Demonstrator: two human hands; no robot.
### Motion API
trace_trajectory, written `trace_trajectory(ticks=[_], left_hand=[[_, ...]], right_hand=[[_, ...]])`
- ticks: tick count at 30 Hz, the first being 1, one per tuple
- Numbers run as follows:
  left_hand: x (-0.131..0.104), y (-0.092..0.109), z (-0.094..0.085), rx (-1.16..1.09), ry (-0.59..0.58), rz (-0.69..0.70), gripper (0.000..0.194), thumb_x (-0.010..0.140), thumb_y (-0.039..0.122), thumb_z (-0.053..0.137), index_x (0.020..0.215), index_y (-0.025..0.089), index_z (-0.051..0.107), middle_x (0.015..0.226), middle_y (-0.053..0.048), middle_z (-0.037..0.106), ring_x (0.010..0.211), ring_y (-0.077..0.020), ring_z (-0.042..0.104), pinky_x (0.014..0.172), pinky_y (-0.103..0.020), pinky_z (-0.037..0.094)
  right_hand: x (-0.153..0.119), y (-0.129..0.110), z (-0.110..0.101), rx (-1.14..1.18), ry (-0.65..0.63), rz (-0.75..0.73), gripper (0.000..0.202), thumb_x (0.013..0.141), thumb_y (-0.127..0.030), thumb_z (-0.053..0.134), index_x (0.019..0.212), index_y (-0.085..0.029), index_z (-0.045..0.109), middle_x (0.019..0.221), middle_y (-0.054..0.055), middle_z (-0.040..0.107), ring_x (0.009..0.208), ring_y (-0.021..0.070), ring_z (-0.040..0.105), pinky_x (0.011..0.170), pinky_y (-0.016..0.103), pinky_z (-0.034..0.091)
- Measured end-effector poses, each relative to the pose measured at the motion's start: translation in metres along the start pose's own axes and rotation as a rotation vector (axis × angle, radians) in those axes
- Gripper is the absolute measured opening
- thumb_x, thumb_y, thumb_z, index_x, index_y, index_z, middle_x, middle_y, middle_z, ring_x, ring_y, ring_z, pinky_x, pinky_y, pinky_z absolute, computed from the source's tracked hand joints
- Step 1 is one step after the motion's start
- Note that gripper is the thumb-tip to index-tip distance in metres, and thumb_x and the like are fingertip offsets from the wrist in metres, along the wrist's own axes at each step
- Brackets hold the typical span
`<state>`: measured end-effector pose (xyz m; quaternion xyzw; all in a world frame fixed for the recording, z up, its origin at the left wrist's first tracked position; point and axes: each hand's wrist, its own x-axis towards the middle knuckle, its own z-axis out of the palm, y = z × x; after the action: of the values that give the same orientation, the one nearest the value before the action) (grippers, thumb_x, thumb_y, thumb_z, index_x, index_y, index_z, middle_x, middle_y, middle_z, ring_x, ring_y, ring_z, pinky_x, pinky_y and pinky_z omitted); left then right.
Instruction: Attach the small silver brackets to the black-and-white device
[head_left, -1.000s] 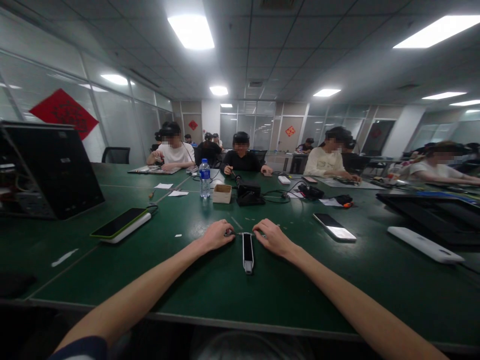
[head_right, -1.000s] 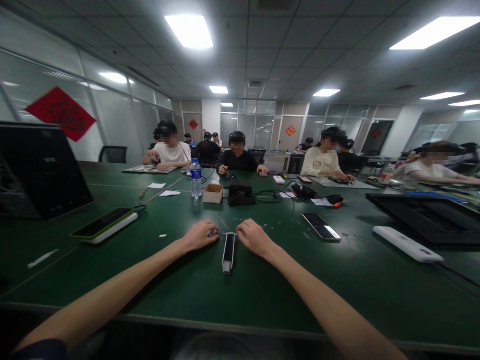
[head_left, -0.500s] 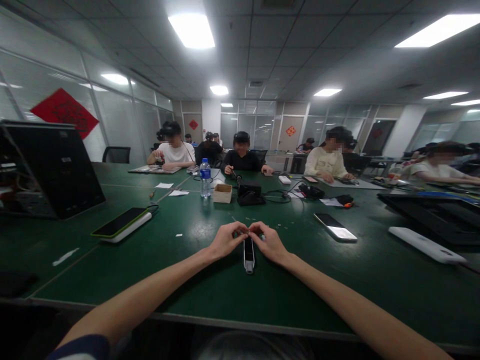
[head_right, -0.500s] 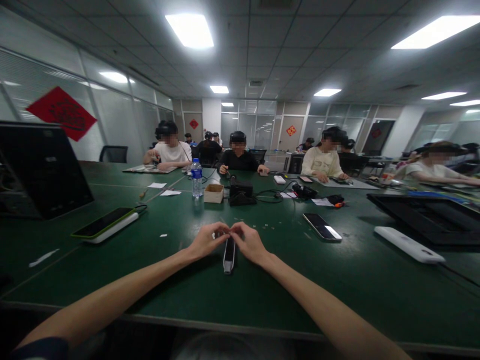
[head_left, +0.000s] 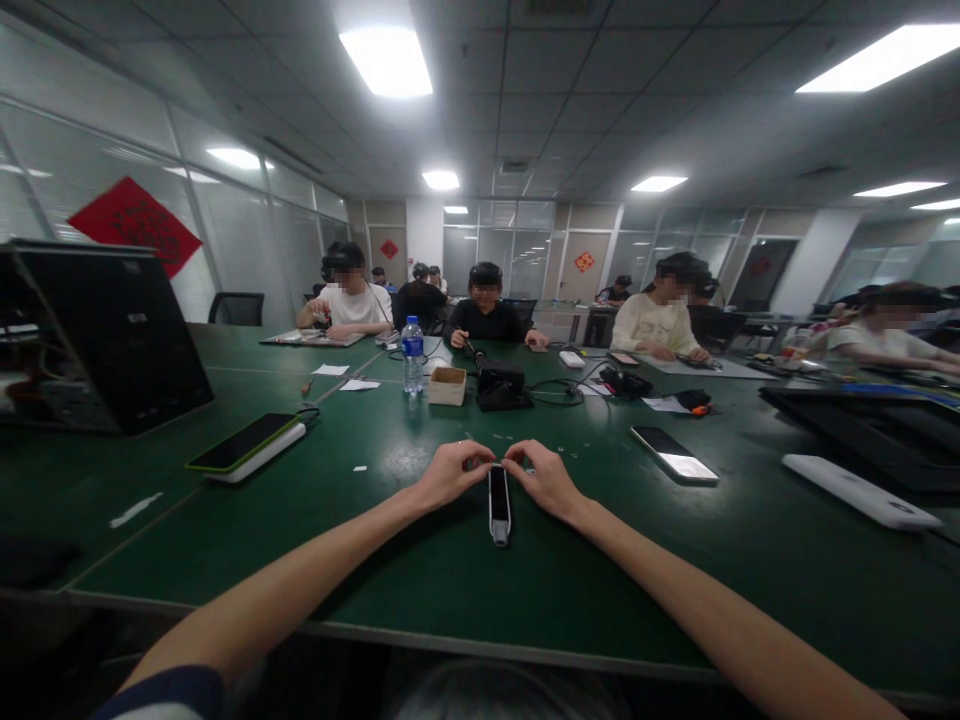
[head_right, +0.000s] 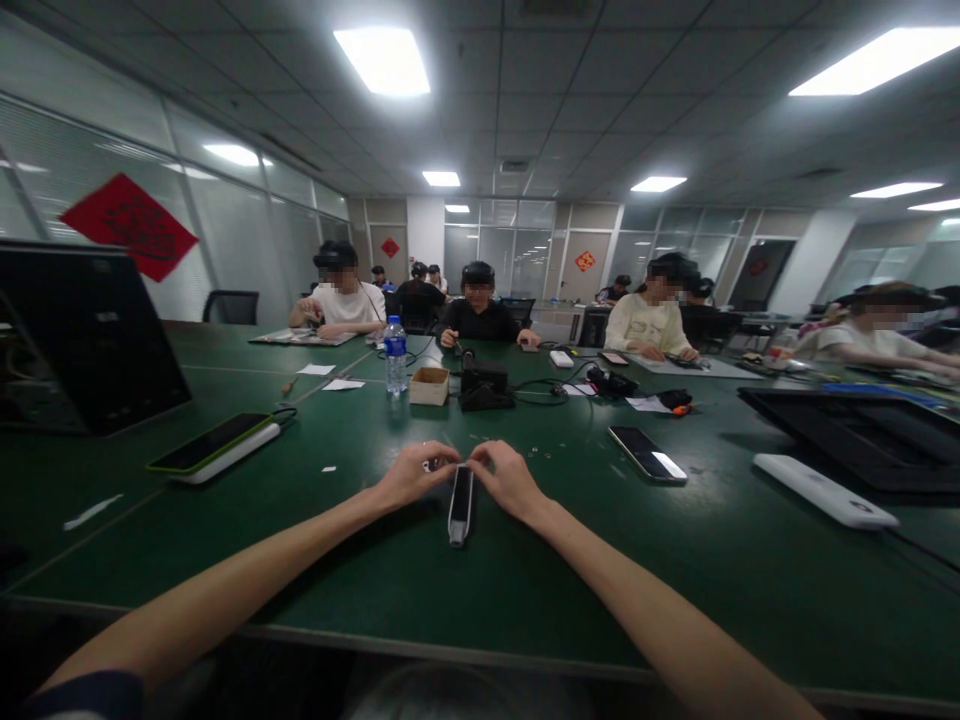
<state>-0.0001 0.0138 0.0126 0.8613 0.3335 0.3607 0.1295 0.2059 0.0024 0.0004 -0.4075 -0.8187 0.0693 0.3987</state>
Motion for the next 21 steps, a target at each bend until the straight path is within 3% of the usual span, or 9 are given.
trace_trajectory(ticks=[4, 9, 14, 21], left_hand=[[0.002, -0.021, -0.005, 0.112, -0.016, 0.023, 0.017, 0.081, 0.013, 0.060, 0.094, 0.016, 0.069, 0.084, -0.002, 0.066, 0.067, -0.0106, 0.056, 0.067, -0.021, 0.044], [0.000, -0.037, -0.003, 0.181, -0.109, -0.052, 0.016, 0.079, 0.012, 0.061, 0.091, 0.016, 0.070, 0.082, -0.002, 0.068, 0.069, -0.0119, 0.059, 0.067, -0.021, 0.045], [0.000, -0.035, 0.002, 0.139, -0.139, -0.102, 0.016, 0.079, 0.015, 0.060, 0.091, 0.018, 0.070, 0.082, 0.000, 0.070, 0.070, -0.0121, 0.061, 0.067, -0.020, 0.045], [0.000, -0.032, 0.005, 0.091, -0.140, -0.161, 0.016, 0.080, 0.020, 0.061, 0.094, 0.018, 0.069, 0.085, 0.001, 0.071, 0.068, -0.0122, 0.060, 0.065, -0.020, 0.045]], right_hand=[[0.001, 0.012, -0.008, -0.139, -0.028, -0.025, 0.010, 0.087, -0.023, 0.053, 0.089, -0.016, 0.060, 0.088, 0.007, 0.063, 0.083, 0.0193, 0.057, 0.077, 0.034, 0.046], [0.000, 0.023, -0.014, -0.271, -0.141, -0.036, 0.010, 0.084, -0.021, 0.055, 0.087, -0.016, 0.063, 0.089, 0.007, 0.065, 0.088, 0.0207, 0.055, 0.080, 0.036, 0.043], [0.000, 0.020, -0.014, -0.294, -0.234, -0.034, 0.013, 0.084, -0.023, 0.055, 0.088, -0.017, 0.065, 0.093, 0.008, 0.066, 0.092, 0.0219, 0.054, 0.080, 0.037, 0.041], [0.001, 0.016, -0.010, -0.258, -0.232, -0.015, 0.012, 0.086, -0.020, 0.053, 0.087, -0.017, 0.065, 0.090, 0.007, 0.066, 0.088, 0.0201, 0.054, 0.080, 0.035, 0.042]])
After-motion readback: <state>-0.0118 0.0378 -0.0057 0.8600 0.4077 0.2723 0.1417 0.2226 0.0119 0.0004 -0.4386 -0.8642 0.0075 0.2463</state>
